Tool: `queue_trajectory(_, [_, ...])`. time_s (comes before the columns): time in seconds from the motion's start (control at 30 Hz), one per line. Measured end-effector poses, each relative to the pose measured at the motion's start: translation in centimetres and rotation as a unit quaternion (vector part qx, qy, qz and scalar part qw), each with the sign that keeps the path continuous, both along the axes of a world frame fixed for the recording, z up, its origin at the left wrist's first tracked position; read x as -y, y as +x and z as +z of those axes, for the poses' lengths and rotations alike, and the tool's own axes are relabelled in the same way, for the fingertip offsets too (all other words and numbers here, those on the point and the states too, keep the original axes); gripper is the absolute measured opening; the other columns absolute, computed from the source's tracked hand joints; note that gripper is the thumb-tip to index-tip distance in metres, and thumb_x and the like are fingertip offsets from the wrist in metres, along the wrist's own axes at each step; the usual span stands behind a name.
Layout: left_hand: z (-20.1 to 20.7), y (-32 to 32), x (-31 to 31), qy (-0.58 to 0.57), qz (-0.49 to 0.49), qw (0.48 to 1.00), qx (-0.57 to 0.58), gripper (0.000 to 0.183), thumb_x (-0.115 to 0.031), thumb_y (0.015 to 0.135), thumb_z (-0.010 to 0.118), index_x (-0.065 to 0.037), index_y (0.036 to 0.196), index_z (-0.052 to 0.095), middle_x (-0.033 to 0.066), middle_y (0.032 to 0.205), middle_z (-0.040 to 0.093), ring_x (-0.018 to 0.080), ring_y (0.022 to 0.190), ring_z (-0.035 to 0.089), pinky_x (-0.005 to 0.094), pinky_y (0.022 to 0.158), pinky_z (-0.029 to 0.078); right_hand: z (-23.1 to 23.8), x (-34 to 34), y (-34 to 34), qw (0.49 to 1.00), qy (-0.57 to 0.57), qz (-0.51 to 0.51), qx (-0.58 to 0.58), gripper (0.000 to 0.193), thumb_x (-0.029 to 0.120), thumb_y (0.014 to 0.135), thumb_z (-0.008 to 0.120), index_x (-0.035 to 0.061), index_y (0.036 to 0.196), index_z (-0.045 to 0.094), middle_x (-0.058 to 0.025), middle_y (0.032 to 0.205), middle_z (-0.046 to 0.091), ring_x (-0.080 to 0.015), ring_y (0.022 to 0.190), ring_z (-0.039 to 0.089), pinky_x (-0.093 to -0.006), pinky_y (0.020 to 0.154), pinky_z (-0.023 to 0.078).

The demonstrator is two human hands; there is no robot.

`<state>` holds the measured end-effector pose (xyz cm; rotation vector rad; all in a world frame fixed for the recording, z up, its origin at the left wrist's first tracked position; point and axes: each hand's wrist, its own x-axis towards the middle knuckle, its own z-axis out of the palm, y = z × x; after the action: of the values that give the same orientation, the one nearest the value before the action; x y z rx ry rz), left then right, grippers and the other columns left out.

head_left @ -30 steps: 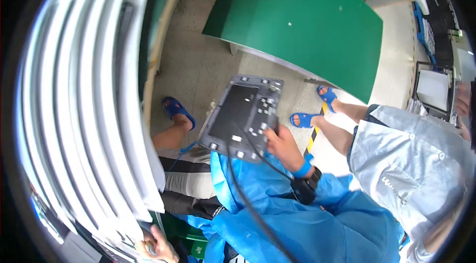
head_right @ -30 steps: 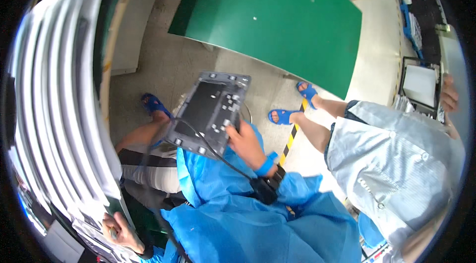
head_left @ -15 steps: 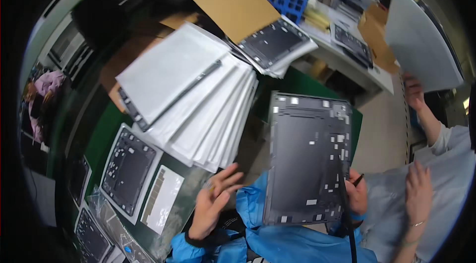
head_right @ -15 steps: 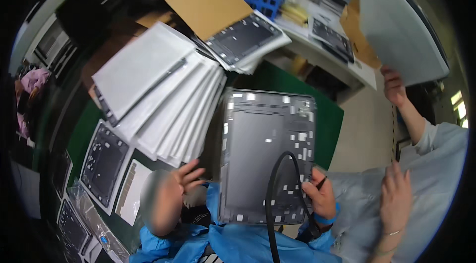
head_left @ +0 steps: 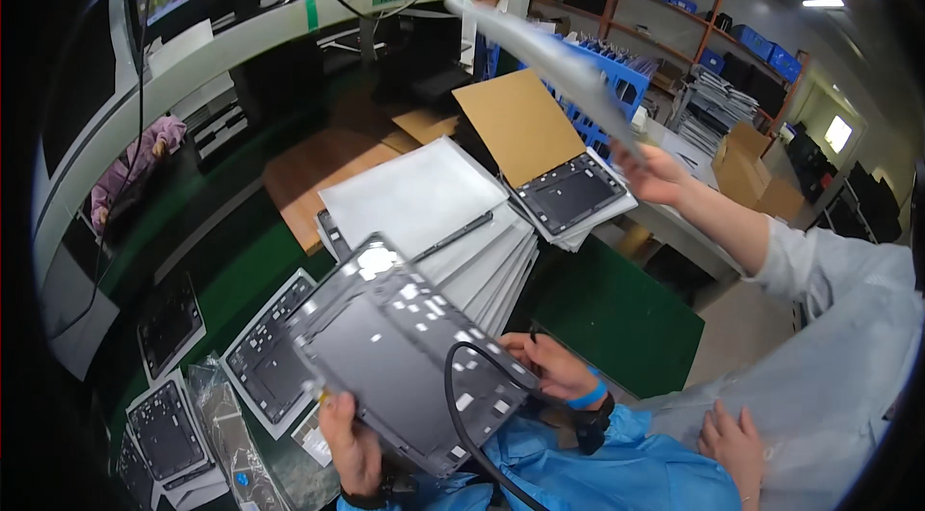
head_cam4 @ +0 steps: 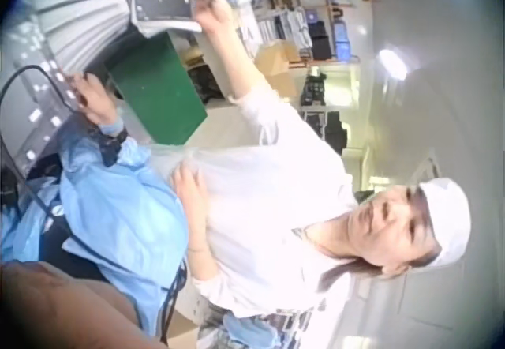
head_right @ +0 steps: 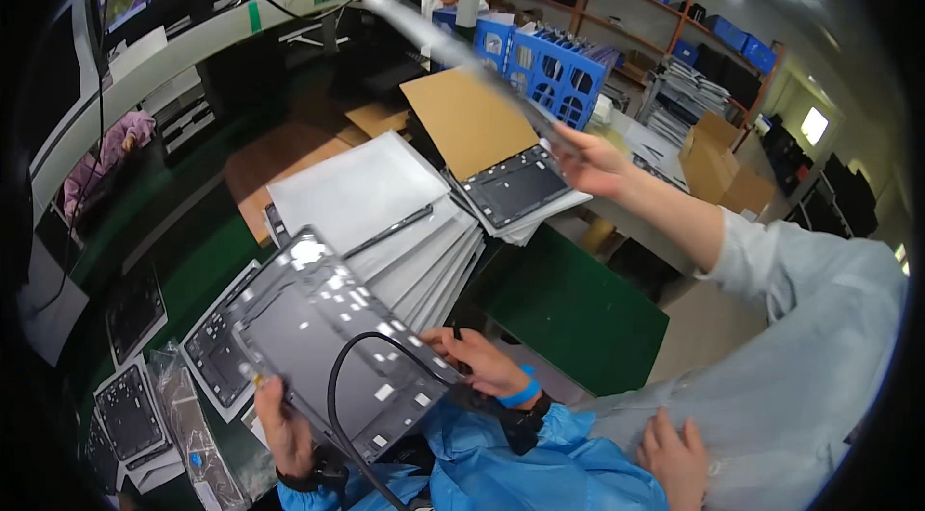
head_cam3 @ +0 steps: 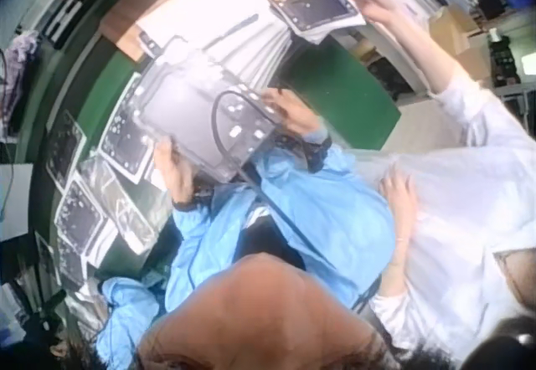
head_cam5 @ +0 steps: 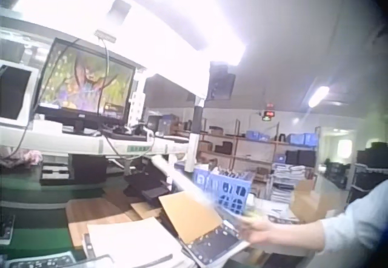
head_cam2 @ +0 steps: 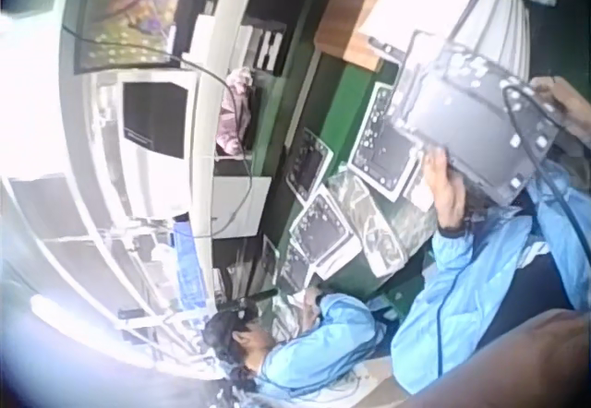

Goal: Apply yellow tape and inspect electronic panel assemblies on a production line.

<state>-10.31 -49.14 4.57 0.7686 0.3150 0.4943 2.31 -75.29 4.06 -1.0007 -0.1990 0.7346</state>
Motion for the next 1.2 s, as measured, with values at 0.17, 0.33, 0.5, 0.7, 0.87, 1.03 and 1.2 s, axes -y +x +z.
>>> queue_trajectory(0.17, [1.4, -0.7, 2.2, 0.03, 0.116, 0.993, 0.025, 0.035, -0.018, 0.097, 0.057, -0.001, 0.126, 0.047, 0.0088, 0.122, 0.056, 0.0171, 0.111, 0.054, 0.0354, 0.097, 0.044, -3.0, -3.1, -2.7, 0.99, 0.112, 0.053, -0.067, 0.048, 0.029, 0.096, 0.062, 0.002, 0.133, 0.048, -0.0014, 0.105, 0.061, -0.0011, 0.064, 0.043, -0.0164, 0.049, 0.029])
queue_trajectory(0.33, [-1.9, -3.9, 2.5, 0.076, 0.188, 0.979, -0.006, 0.046, -0.014, 0.095, 0.057, 0.001, 0.135, 0.04, 0.0116, 0.131, 0.051, 0.0213, 0.118, 0.051, 0.0386, 0.102, 0.04, -0.8, -8.3, -5.7, 0.997, 0.003, -0.044, -0.058, 0.034, 0.009, 0.091, 0.061, 0.0001, 0.123, 0.054, 0.0009, 0.089, 0.062, 0.0002, 0.054, 0.035, -0.0182, 0.049, 0.025])
queue_trajectory(0.5, [-6.6, -8.6, -0.5, 0.039, 0.212, 0.976, 0.029, 0.043, -0.031, 0.095, 0.06, -0.004, 0.126, 0.052, 0.0054, 0.123, 0.059, 0.0186, 0.111, 0.055, 0.0374, 0.098, 0.041, -1.3, -9.9, -5.9, 0.99, -0.006, -0.141, 0.015, 0.023, 0.009, 0.091, 0.059, -0.0033, 0.111, 0.062, -0.0018, 0.094, 0.065, -0.0082, 0.083, 0.059, -0.0228, 0.074, 0.047])
queue_trajectory(0.7, [-3.0, -8.8, -2.9, -0.023, 0.119, 0.991, -0.061, 0.031, -0.025, 0.092, 0.061, -0.005, 0.116, 0.059, 0.0046, 0.114, 0.062, 0.019, 0.108, 0.057, 0.0381, 0.095, 0.045, -0.5, -7.7, -2.0, 0.993, -0.079, -0.055, 0.073, 0.034, 0.02, 0.096, 0.059, -0.0054, 0.119, 0.061, -0.0023, 0.106, 0.066, -0.0064, 0.096, 0.057, -0.023, 0.087, 0.044])
queue_trajectory(0.87, [3.2, 1.6, -5.1, 0.032, 0.006, 0.998, -0.06, 0.024, -0.012, 0.09, 0.06, -0.005, 0.112, 0.057, 0.0074, 0.107, 0.062, 0.0217, 0.098, 0.062, 0.0431, 0.082, 0.057, 1.9, -6.9, 4.4, 0.995, -0.017, -0.097, 0.002, 0.028, 0.029, 0.102, 0.05, 0.0021, 0.104, 0.06, -0.0014, 0.094, 0.066, -0.0121, 0.08, 0.067, -0.0198, 0.042, 0.031])
queue_trajectory(1.03, [4.2, 13.4, -7.4, 0.094, -0.048, 0.994, 0.002, 0.023, -0.008, 0.091, 0.056, -0.003, 0.113, 0.055, 0.0094, 0.109, 0.062, 0.0234, 0.1, 0.064, 0.0417, 0.086, 0.058, 1.2, -6.7, 5.3, 0.991, 0.01, -0.115, 0.068, 0.048, 0.033, 0.104, 0.041, -0.0042, 0.133, 0.05, -0.0179, 0.125, 0.062, -0.0184, 0.084, 0.069, -0.017, 0.039, 0.025])
queue_trajectory(1.2, [4.4, 22.3, -3.3, 0.073, -0.069, 0.995, 0.006, 0.023, -0.005, 0.09, 0.053, -0.001, 0.113, 0.054, 0.0095, 0.107, 0.062, 0.0248, 0.097, 0.066, 0.0421, 0.086, 0.06, -0.6, -5.9, 4.6, 0.987, 0.004, -0.149, 0.057, 0.042, 0.028, 0.103, 0.043, -0.0046, 0.125, 0.056, -0.0176, 0.119, 0.064, -0.0179, 0.082, 0.069, -0.017, 0.039, 0.025])
